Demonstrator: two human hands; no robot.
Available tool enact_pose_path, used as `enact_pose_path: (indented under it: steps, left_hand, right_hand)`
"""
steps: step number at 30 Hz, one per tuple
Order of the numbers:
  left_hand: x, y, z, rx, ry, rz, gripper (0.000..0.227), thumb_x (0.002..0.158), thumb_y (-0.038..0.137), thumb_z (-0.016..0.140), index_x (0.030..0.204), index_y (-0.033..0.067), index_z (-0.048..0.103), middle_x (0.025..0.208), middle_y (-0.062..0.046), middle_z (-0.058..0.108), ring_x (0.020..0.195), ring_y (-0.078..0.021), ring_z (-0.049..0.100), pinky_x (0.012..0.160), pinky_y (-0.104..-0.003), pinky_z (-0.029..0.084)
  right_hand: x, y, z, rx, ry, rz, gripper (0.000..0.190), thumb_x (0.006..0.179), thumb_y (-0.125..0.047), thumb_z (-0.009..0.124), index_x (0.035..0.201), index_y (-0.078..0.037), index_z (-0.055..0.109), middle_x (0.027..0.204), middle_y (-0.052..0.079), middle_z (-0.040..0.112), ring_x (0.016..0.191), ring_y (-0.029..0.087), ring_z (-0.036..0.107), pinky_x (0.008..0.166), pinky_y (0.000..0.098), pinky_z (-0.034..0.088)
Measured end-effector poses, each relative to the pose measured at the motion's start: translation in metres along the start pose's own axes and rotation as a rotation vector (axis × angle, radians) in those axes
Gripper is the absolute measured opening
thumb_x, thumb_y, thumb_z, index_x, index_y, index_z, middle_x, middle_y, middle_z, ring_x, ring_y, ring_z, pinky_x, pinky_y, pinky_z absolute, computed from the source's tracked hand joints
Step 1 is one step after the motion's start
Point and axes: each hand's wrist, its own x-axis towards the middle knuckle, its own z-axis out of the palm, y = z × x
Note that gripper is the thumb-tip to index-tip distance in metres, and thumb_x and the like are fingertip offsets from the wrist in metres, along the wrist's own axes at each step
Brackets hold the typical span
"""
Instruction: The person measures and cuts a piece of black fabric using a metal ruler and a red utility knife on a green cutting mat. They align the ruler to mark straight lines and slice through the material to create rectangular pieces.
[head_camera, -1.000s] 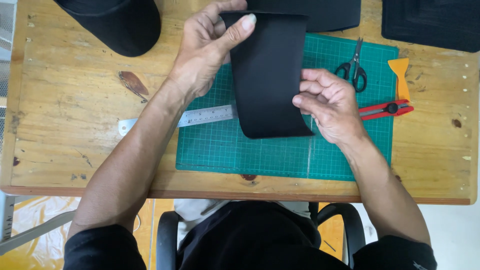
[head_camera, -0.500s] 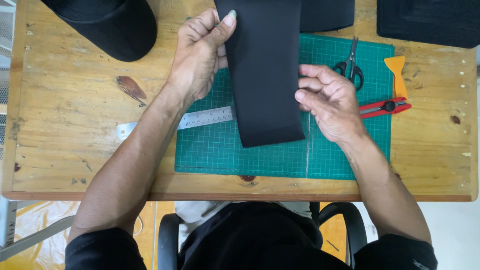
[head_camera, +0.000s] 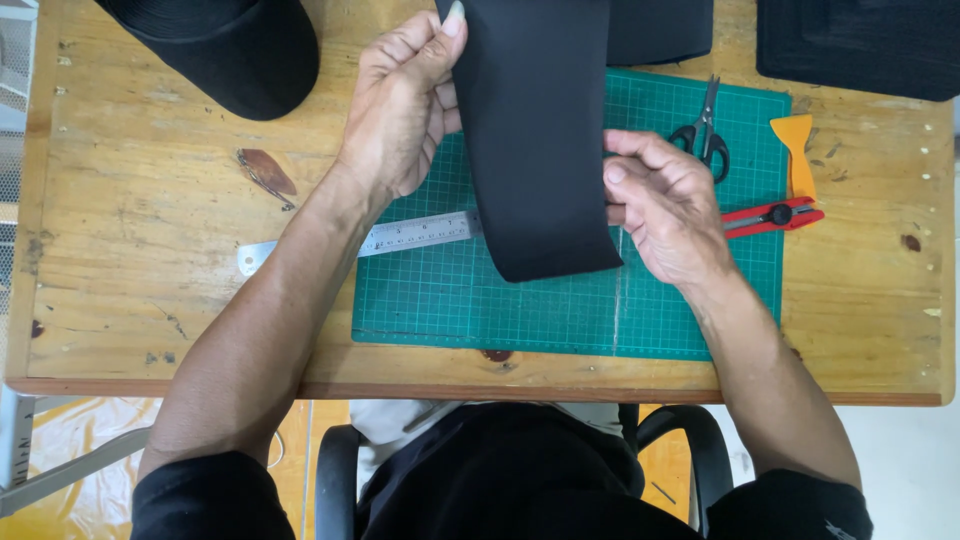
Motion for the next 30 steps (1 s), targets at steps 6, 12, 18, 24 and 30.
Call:
enact_pose_path:
  steps: [6,12,18,24,30]
  left_hand:
    - [-0.001,0.004,0.001,-0.02,-0.015,-0.052,0.029,0.094,0.039,0.063,0.083,0.013,0.059,0.072,-0.001,0.064,0.068,-0.0147,0.071,0.061,-0.035,0.065]
    - [0.003,-0.003,-0.006,0.064,0.004,0.059,0.024,0.094,0.024,0.073,0.085,0.0156,0.052,0.069,0.006,0.053,0.06,-0.0044,0.059,0.051,-0.027,0.06]
    - [0.011,-0.019,-0.009,-0.035,0.207,0.338,0.035,0.094,0.008,0.074,0.08,0.0161,0.043,0.065,0.005,0.044,0.052,-0.0047,0.047,0.041,-0.024,0.045]
    - [0.001,-0.042,0.01,-0.045,0.27,0.238,0.028,0.088,-0.005,0.068,0.102,0.0129,0.051,0.084,-0.008,0.065,0.072,-0.0165,0.066,0.055,-0.036,0.057]
    - [-0.016,-0.057,0.023,0.185,0.215,0.281,0.048,0.084,-0.01,0.068,0.12,0.0139,0.047,0.108,-0.008,0.057,0.089,-0.013,0.059,0.068,-0.026,0.052]
  right_hand:
    - [-0.001,0.001,0.002,-0.219,-0.002,-0.056,0.037,0.099,-0.002,0.066,0.135,-0.001,0.06,0.098,0.006,0.067,0.079,0.007,0.063,0.059,0.0166,0.054]
    - [0.0,-0.006,0.002,-0.082,0.017,-0.01,0.035,0.1,-0.009,0.066,0.134,0.0,0.061,0.104,0.01,0.071,0.084,0.013,0.069,0.065,0.0218,0.059]
    - [0.001,-0.019,-0.004,0.242,-0.307,0.015,0.1,0.083,-0.062,0.074,0.153,0.0,0.037,0.145,0.025,0.055,0.126,0.04,0.063,0.1,0.055,0.058]
    - [0.003,-0.005,0.0,0.266,0.028,-0.032,0.036,0.093,0.004,0.066,0.121,-0.01,0.049,0.098,0.007,0.065,0.09,0.032,0.075,0.072,0.0491,0.069]
    - [-0.001,-0.01,0.0,0.14,-0.017,-0.099,0.074,0.077,0.007,0.075,0.136,-0.012,0.035,0.137,0.009,0.046,0.118,0.026,0.057,0.086,0.0474,0.064]
